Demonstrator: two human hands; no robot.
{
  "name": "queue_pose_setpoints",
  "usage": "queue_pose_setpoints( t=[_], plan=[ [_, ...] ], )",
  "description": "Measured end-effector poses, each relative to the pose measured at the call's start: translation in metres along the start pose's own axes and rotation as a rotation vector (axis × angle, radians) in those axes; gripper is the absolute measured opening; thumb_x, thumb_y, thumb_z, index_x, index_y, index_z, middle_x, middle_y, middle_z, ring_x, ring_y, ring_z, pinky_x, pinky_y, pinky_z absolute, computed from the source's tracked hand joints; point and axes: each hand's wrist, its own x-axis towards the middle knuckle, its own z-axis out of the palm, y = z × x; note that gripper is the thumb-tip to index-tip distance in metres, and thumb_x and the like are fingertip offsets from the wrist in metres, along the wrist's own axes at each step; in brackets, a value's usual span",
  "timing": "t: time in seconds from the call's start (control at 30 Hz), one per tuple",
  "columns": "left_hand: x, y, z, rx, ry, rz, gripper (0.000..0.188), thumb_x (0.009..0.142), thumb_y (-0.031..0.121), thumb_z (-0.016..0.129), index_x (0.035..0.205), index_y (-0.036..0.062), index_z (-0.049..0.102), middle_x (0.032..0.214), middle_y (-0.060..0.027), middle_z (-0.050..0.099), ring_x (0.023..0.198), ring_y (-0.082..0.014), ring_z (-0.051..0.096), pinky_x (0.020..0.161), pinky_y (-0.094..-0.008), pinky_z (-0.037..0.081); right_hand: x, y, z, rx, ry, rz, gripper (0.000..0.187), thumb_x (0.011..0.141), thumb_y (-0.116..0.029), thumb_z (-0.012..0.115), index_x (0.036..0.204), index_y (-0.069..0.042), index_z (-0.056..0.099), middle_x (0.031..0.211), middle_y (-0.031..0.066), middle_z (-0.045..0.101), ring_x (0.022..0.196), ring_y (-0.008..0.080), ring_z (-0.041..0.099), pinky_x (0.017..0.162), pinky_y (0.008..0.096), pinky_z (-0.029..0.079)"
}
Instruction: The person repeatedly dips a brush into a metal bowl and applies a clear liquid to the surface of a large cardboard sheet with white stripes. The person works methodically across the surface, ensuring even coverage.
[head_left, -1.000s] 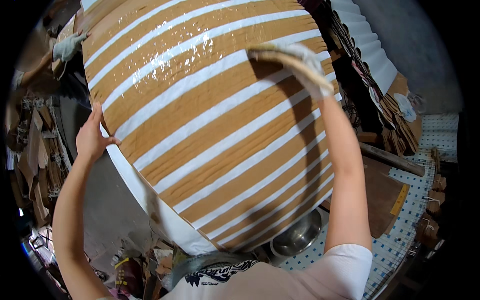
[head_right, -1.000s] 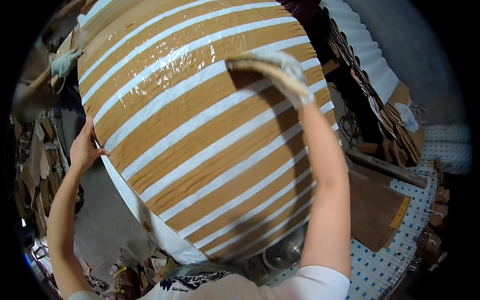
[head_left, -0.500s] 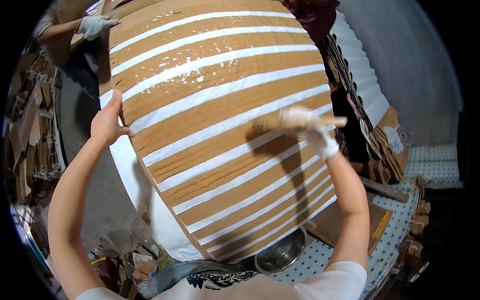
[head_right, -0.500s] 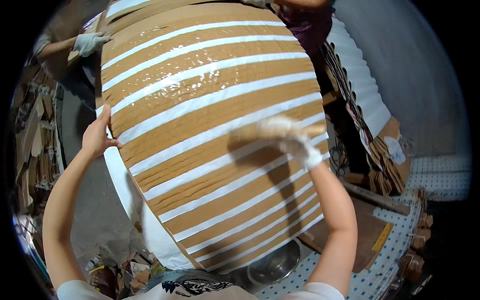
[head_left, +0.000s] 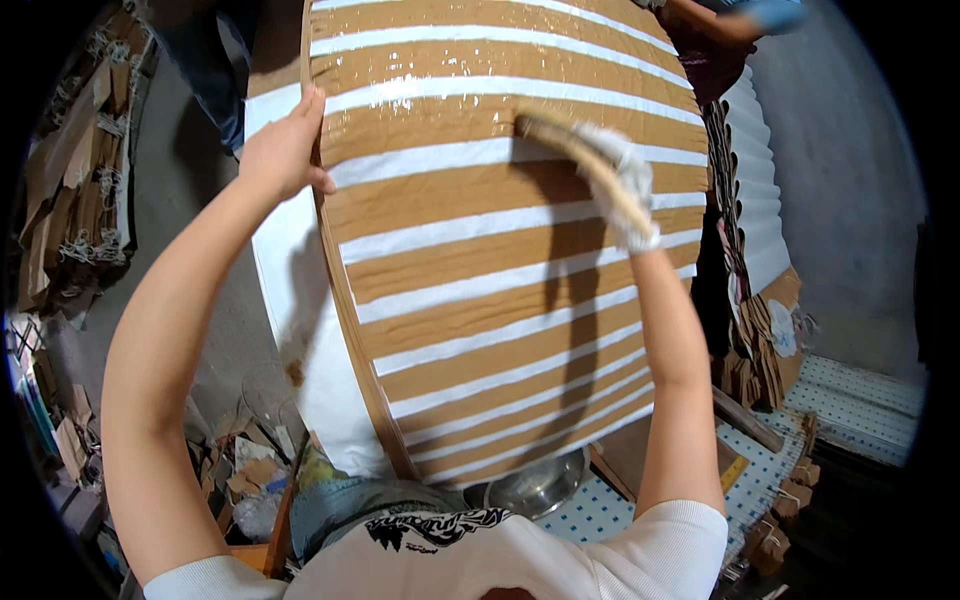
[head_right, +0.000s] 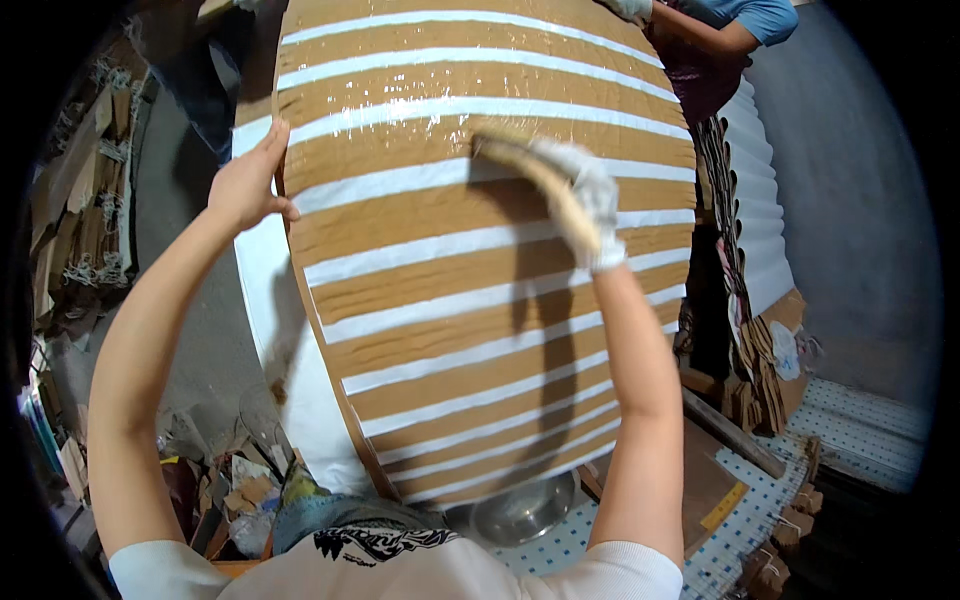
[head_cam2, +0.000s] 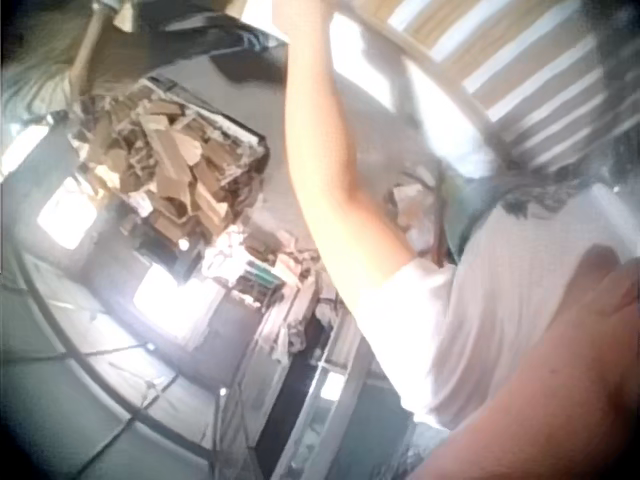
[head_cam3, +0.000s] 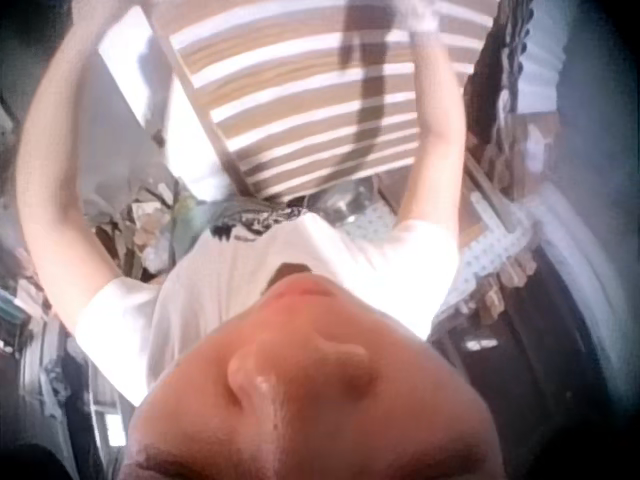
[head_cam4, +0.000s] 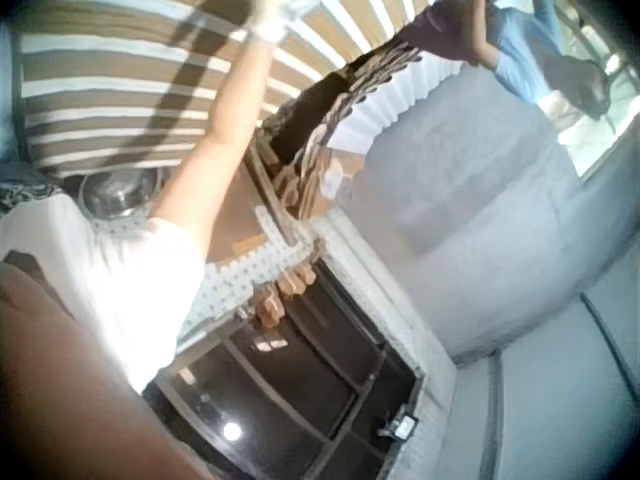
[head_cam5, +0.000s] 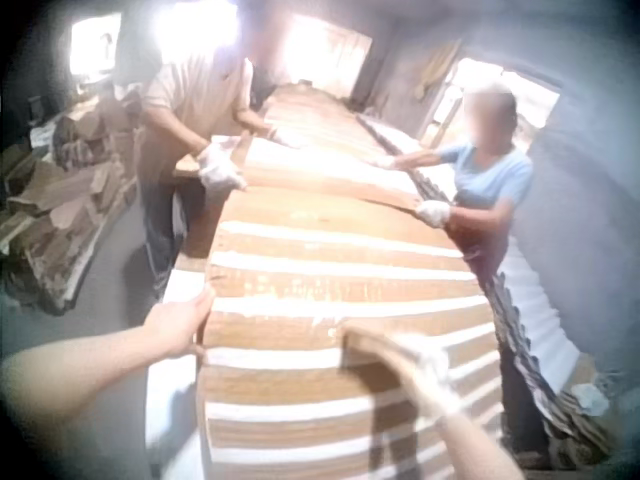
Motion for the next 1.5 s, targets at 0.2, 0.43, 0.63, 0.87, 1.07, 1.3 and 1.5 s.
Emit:
queue_pose_setpoints(
  t=[0.2,0.43,0.63,0.87,1.07,1.3,1.5],
  plan=[
    [0.008,-0.001,0.007,-0.084,0.023,0.058,0.126,0.052,0.022,0.093,0.154,0.0104,0.02,0.158,-0.0081,0.028,0.122,-0.0353,0.055,0.095,-0.041,0.051,-0.174,-0.107,0.01,-0.08,-0.312,-0.032,0.02,0.08,-0.025,0.076,0.097,-0.013,0.075,0.094,0.0061,0.074,0.092,0.0219,0.069,0.086,0.0389,0.051],
    [0.011,-0.041,0.05,-0.446,0.223,0.247,0.125,0.053,0.019,0.093,0.154,0.0125,0.02,0.159,-0.0127,0.026,0.13,-0.0365,0.047,0.104,-0.0393,0.046,-0.126,-0.089,0.005,0.003,-0.925,-0.131,0.026,0.082,-0.009,0.069,0.108,-0.01,0.071,0.103,0.0112,0.071,0.096,0.0291,0.068,0.083,0.0379,0.054],
    [-0.036,-0.025,0.046,-0.434,0.428,0.264,0.08,0.073,0.02,0.08,0.143,0.0107,0.041,0.154,-0.0019,0.034,0.113,-0.0288,0.06,0.088,-0.0392,0.055,0.081,-0.072,0.035,-0.549,-0.074,-0.059,0.025,0.089,-0.028,0.063,0.111,-0.019,0.07,0.103,0.0087,0.071,0.094,0.0284,0.067,0.084,0.0393,0.052],
    [-0.04,-0.025,0.049,-0.437,0.379,0.277,0.057,0.084,0.012,0.05,0.14,0.0102,0.046,0.151,0.0007,0.042,0.105,-0.0268,0.063,0.087,-0.0409,0.054,0.1,-0.069,0.081,-0.077,0.033,0.16,0.029,0.087,-0.026,0.067,0.113,-0.016,0.073,0.106,0.0129,0.072,0.098,0.0284,0.069,0.085,0.0334,0.055],
    [-0.043,-0.035,0.054,-0.504,0.284,0.233,0.065,0.081,0.003,0.049,0.144,0.0143,0.042,0.154,0.0026,0.037,0.11,-0.03,0.061,0.09,-0.0413,0.053,-0.013,-0.204,0.048,-0.052,-0.519,-0.071,0.038,0.087,-0.008,0.059,0.123,-0.018,0.068,0.121,0.0034,0.069,0.106,0.0192,0.067,0.092,0.0345,0.053],
    [-0.051,-0.042,0.056,-0.673,0.346,0.27,0.063,0.081,-0.002,0.045,0.143,0.0113,0.044,0.152,-0.0021,0.04,0.122,-0.0296,0.055,0.097,-0.0394,0.05,-0.049,-0.145,0.04,-0.09,-0.959,-0.02,0.031,0.079,-0.01,0.075,0.109,-0.016,0.074,0.107,0.008,0.072,0.101,0.0261,0.067,0.087,0.0364,0.055],
    [-0.151,-0.057,0.082,-0.883,0.378,0.127,0.054,0.086,-0.004,0.046,0.139,0.0075,0.05,0.132,-0.0134,0.055,0.113,-0.0265,0.06,0.09,-0.0334,0.05,0.106,-0.124,0.077,-0.52,-0.115,-0.247,0.027,0.087,-0.026,0.068,0.112,-0.013,0.07,0.105,0.0105,0.071,0.099,0.031,0.067,0.088,0.0387,0.053]
  ],
)
